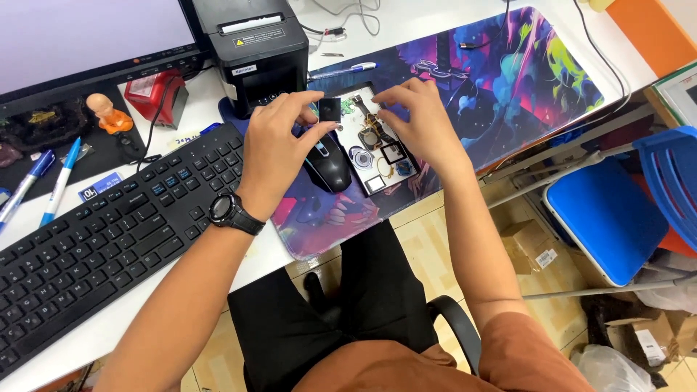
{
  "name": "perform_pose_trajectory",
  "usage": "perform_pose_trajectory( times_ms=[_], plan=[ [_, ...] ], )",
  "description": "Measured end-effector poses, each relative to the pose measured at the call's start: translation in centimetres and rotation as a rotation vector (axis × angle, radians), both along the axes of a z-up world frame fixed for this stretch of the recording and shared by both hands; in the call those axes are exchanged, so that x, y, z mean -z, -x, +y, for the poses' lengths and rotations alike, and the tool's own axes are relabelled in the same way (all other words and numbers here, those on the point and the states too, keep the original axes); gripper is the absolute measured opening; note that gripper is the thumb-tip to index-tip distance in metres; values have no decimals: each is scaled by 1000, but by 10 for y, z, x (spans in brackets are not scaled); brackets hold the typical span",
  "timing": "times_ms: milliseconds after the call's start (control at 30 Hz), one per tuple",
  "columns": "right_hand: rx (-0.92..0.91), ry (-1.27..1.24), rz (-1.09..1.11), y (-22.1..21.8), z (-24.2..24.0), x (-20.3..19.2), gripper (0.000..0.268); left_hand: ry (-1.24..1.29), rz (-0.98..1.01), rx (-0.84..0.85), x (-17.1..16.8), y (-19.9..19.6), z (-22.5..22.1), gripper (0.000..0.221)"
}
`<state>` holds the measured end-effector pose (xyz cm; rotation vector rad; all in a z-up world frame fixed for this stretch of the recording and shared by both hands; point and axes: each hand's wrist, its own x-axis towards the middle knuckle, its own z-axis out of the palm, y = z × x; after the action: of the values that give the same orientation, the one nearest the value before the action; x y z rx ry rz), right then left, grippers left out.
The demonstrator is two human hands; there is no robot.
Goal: Repairing a small electronic device by connecting internal ribbon cables and applying adhesive bands to secure components.
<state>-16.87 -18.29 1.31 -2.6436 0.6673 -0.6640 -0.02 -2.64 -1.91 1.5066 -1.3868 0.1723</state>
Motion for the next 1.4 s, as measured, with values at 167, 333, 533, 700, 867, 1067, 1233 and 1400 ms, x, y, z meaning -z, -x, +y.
perform_pose_trajectory(
  times_ms=[167,333,533,700,867,1067,1233,1400],
  plan=[
    [-41,13,107,-6,0,13,16,-17,-7,-23,-3,0,2,33],
    [-51,50,111,-9,-3,14,7,-17,-28,-53,-4,0,1,33],
    [-40,-78,-20,-7,-1,-2,5,-36,-38,-52,-3,-1,2,33],
    [-11,-206,-42,7,12,-21,5,-30,-71,-68,-3,-1,2,34],
    [-43,-231,90,28,28,-29,4,-42,-99,-52,0,-3,3,32],
    [-102,-225,174,38,38,-29,5,-47,-118,-43,-3,-2,2,31],
    [-99,-162,227,33,29,-6,4,-50,-122,-45,-3,-2,3,31],
    [-63,-85,282,26,32,-7,12,-45,-124,-40,-2,-4,2,31]
  ],
)
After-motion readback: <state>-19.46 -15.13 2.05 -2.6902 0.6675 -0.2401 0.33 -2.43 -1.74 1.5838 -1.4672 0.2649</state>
